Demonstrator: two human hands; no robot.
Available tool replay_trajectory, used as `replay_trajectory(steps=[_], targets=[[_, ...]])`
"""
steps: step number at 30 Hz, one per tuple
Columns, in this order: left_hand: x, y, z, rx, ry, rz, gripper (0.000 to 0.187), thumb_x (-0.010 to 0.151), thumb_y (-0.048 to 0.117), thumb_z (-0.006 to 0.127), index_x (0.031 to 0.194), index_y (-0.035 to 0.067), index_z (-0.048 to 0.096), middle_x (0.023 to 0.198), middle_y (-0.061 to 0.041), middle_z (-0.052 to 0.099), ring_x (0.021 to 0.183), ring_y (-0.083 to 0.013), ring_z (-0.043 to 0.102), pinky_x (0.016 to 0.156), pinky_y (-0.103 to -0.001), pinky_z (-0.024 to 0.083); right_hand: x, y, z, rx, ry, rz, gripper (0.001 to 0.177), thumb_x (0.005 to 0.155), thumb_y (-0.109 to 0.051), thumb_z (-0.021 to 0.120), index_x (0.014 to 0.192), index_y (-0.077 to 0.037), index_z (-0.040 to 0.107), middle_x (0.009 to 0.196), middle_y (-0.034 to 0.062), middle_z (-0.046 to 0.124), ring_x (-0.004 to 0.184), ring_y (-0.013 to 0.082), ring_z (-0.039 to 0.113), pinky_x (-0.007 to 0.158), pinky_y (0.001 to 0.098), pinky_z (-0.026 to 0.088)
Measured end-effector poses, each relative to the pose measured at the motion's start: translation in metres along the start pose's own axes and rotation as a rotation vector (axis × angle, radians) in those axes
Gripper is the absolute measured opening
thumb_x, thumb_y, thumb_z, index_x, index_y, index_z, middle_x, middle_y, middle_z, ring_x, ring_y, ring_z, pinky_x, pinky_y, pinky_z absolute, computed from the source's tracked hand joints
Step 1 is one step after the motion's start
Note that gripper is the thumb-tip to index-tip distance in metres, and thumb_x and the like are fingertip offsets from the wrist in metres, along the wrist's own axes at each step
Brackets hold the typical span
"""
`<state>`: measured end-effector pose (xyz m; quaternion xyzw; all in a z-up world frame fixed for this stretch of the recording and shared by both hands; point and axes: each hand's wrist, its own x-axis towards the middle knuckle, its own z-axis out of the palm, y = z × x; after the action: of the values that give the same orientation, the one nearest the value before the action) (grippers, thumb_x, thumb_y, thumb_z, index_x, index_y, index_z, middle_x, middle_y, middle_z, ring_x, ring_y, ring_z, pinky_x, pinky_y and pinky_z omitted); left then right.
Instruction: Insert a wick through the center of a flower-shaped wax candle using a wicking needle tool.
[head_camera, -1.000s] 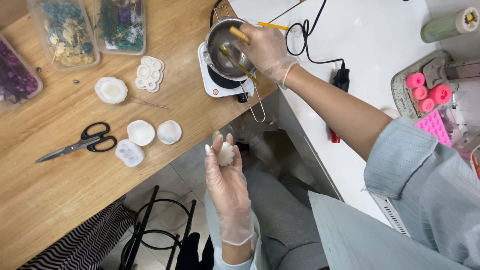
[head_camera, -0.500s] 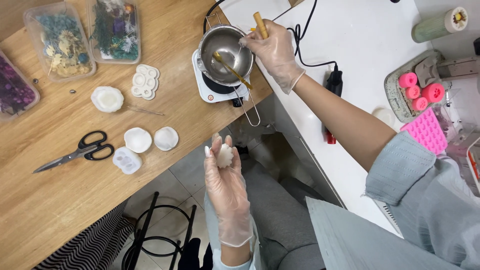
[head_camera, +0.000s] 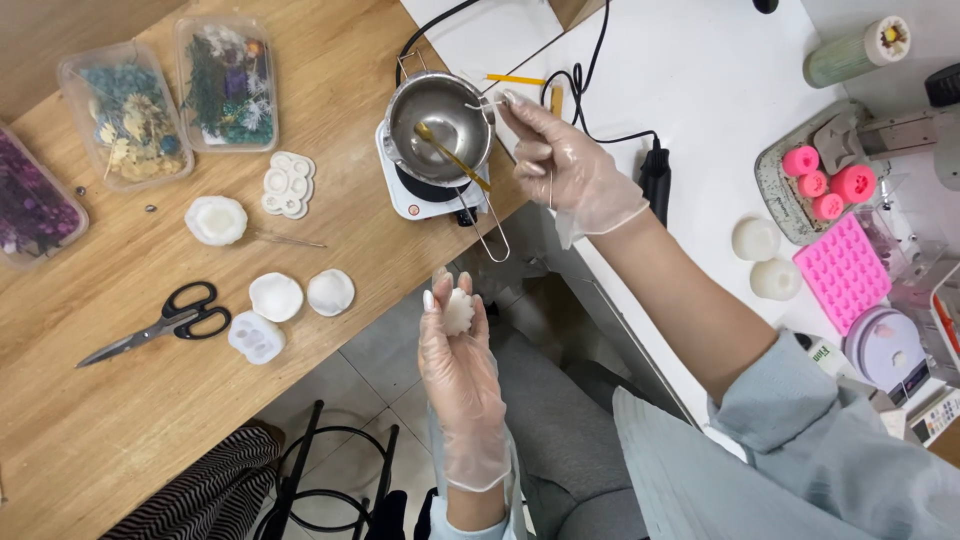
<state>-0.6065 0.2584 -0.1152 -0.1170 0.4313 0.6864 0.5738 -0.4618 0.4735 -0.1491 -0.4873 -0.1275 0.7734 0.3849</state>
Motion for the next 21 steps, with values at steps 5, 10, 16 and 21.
replay_trajectory(steps=[5, 10, 16, 21], targets=[[-0.005, -0.009, 0.021, 0.055, -0.030, -0.008, 0.034, 0.101, 0.027, 0.058, 0.125, 0.005, 0.067, 0.134, -0.009, 0.064, 0.128, -0.0191, 0.060, 0.106, -0.033, 0.052, -0.052, -0.003, 0.000, 0.565, -0.089, 0.265, 0.013, 0.101, -0.024, 0.069, 0.101, -0.011, 0.072, 0.097, -0.0050, 0.079, 0.047, 0.0022, 0.045, 0.048, 0.0198, 0.034], [-0.011, -0.034, 0.041, 0.198, -0.141, 0.059, 0.034, 0.098, 0.017, 0.066, 0.131, 0.007, 0.066, 0.135, -0.011, 0.063, 0.126, -0.0180, 0.062, 0.104, -0.031, 0.051, -0.134, 0.009, 0.003, 0.731, -0.134, 0.161, 0.011, 0.101, -0.021, 0.066, 0.101, -0.011, 0.070, 0.100, -0.0027, 0.080, 0.046, 0.0043, 0.045, 0.048, 0.0216, 0.034], [-0.070, -0.074, 0.075, 0.217, -0.464, -0.130, 0.023, 0.097, 0.012, 0.071, 0.119, 0.007, 0.072, 0.153, -0.009, 0.055, 0.125, -0.0197, 0.063, 0.104, -0.034, 0.052, -0.239, 0.021, -0.013, -0.050, 0.490, -1.089, 0.036, 0.098, 0.008, 0.069, 0.087, -0.013, 0.042, 0.099, 0.0134, 0.077, 0.066, 0.0035, 0.057, 0.053, 0.0167, 0.040], [-0.151, -0.091, 0.119, 0.201, -0.786, -0.510, 0.033, 0.097, 0.027, 0.074, 0.121, 0.003, 0.075, 0.156, -0.012, 0.051, 0.135, -0.0246, 0.059, 0.111, -0.038, 0.049, -0.337, 0.038, -0.212, -1.001, -0.043, -1.125, 0.056, 0.062, -0.008, 0.071, 0.115, 0.009, 0.066, 0.094, 0.0064, 0.082, 0.051, -0.0003, 0.061, 0.049, 0.0197, 0.043]])
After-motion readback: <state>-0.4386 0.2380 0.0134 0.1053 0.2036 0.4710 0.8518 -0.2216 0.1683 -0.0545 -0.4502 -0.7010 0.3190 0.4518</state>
